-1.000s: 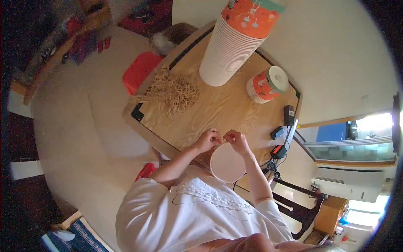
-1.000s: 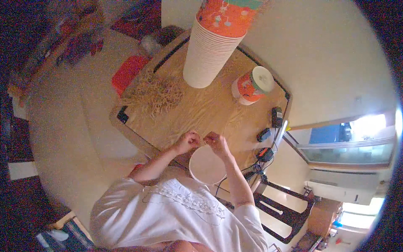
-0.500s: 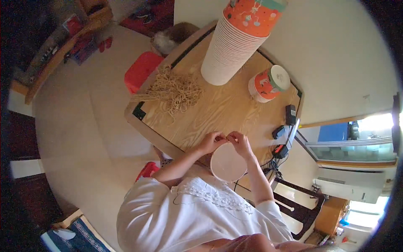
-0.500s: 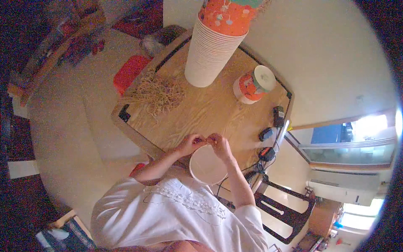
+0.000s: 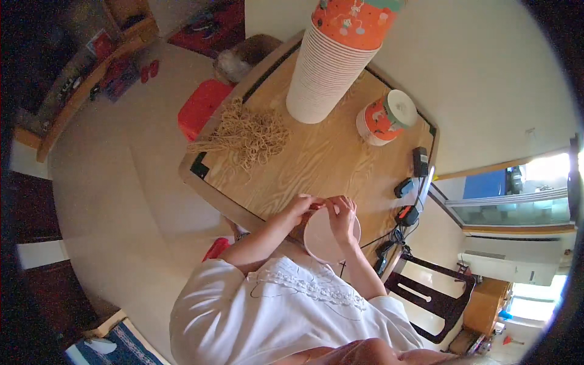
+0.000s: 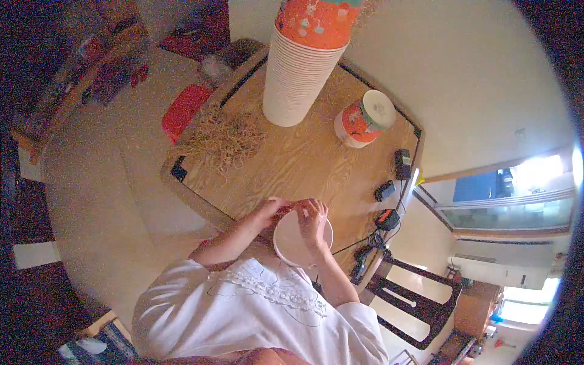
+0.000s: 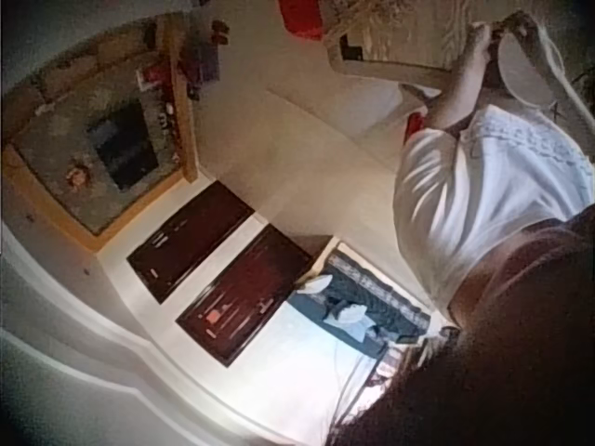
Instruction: The recorder is threading a thin white string through holes in the rim of a paper bowl on a wooden workbench.
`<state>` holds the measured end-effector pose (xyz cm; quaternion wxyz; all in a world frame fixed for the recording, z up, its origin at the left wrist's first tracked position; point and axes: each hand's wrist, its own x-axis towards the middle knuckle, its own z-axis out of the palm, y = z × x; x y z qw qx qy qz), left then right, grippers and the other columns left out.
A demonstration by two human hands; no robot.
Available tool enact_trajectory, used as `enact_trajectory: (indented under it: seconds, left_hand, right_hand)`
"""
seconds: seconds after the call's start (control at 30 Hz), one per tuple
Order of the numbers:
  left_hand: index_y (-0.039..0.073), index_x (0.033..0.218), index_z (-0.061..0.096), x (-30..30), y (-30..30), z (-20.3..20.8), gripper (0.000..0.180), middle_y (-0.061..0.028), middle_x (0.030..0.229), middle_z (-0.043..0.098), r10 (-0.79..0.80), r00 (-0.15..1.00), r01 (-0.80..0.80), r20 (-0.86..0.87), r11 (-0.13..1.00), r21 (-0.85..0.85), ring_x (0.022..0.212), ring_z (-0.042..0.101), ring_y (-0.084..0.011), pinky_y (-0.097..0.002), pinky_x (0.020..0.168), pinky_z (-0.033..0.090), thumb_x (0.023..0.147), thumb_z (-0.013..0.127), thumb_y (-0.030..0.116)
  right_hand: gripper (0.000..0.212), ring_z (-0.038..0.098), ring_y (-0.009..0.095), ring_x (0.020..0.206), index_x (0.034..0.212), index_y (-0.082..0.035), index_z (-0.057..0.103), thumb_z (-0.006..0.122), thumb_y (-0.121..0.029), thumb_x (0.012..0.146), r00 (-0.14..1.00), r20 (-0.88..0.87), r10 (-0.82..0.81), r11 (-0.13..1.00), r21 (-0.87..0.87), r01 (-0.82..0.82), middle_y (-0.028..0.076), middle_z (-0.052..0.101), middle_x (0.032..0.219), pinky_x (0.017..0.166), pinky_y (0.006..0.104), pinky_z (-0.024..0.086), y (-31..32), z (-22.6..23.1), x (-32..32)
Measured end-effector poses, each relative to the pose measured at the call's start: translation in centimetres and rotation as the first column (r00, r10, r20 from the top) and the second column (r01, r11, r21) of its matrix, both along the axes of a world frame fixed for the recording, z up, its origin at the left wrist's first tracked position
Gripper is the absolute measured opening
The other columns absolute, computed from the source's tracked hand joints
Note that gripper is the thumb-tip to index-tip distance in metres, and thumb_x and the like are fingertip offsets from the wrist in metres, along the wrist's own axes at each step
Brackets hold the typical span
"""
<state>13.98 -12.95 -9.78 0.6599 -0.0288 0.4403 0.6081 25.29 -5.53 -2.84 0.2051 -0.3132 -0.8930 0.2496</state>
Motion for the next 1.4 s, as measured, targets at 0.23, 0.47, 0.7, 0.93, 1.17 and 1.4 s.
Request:
enact_trajectory:
  seconds: [0.23, 0.47, 0.7, 0.93, 1.17, 1.4]
  left_hand:
    - [0.005, 0.08, 0.063, -0.5, -0.2, 0.5, 0.009, -0.002, 0.067, 0.059, 0.059, 0.998, -0.06, 0.031, 0.998, 0.017, 0.058, 0.055, -0.012, -0.0249, 0.052, 0.044, 0.078, 0.062, 0.014]
    - [0.004, 0.087, 0.064, -0.6, -0.4, 2.1, 0.013, -0.0043, 0.078, 0.063, 0.024, 0.997, -0.021, -0.078, 0.999, 0.039, 0.067, 0.058, -0.0136, -0.026, 0.06, 0.046, 0.079, 0.06, 0.014]
    - [0.004, 0.089, 0.064, -0.5, -0.5, 1.1, 0.015, -0.0037, 0.079, 0.063, 0.011, 0.973, -0.003, -0.229, 0.999, 0.035, 0.067, 0.058, -0.0133, -0.0258, 0.062, 0.046, 0.078, 0.062, 0.015]
    - [0.002, 0.09, 0.064, -0.7, -0.5, 0.9, 0.017, -0.0029, 0.08, 0.063, 0.023, 0.907, 0.01, -0.421, 0.997, 0.077, 0.07, 0.057, -0.0112, -0.0245, 0.063, 0.046, 0.077, 0.063, 0.014]
    - [0.0, 0.087, 0.065, -0.5, -0.5, 1.1, 0.017, -0.0093, 0.079, 0.066, 0.083, 0.579, 0.052, -0.811, 0.989, 0.138, 0.071, 0.061, -0.0122, -0.0263, 0.064, 0.049, 0.078, 0.063, 0.014]
    - [0.004, 0.084, 0.066, -0.3, -0.7, 1.2, 0.013, -0.0074, 0.076, 0.065, 0.072, 0.459, 0.038, -0.886, 0.994, 0.101, 0.068, 0.06, -0.0146, -0.0276, 0.062, 0.048, 0.075, 0.066, 0.013]
  right_hand:
    - [0.013, 0.053, 0.026, 0.09, 0.088, -0.007, 0.064, 0.055, -0.012, 0.079, 0.999, 0.021, 0.043, 0.999, 0.004, -0.043, 0.007, 0.061, 0.096, 0.086, 0.0388, 0.037, -0.7, 1.3, 0.2]
    - [0.017, 0.053, 0.026, 0.092, 0.094, -0.008, 0.062, 0.055, -0.008, 0.078, 0.992, 0.073, 0.106, 0.991, 0.073, -0.111, 0.007, 0.059, 0.101, 0.088, 0.0389, 0.037, -0.6, 1.7, 0.4]
    - [0.016, 0.057, 0.028, 0.088, 0.092, -0.005, 0.063, 0.056, -0.011, 0.08, 0.993, 0.08, 0.091, 0.983, -0.169, -0.077, 0.011, 0.06, 0.097, 0.079, 0.0344, 0.045, 1.1, 1.1, 0.2]
    - [0.014, 0.061, 0.016, 0.077, 0.087, -0.001, 0.064, 0.06, -0.011, 0.079, 0.979, 0.117, 0.167, 0.874, -0.476, -0.092, 0.01, 0.064, 0.08, 0.071, 0.0284, 0.048, 3.6, -0.5, -0.4]
    - [0.012, 0.06, 0.012, 0.073, 0.082, -0.001, 0.063, 0.06, -0.011, 0.078, 0.98, 0.138, 0.144, 0.859, -0.509, -0.055, 0.007, 0.064, 0.076, 0.068, 0.0269, 0.047, 3.7, -0.9, -0.4]
    - [0.012, 0.059, 0.011, 0.072, 0.081, -0.001, 0.063, 0.06, -0.012, 0.078, 0.984, 0.123, 0.127, 0.855, -0.517, -0.045, 0.007, 0.064, 0.074, 0.067, 0.0265, 0.046, 3.4, -1.1, -0.4]
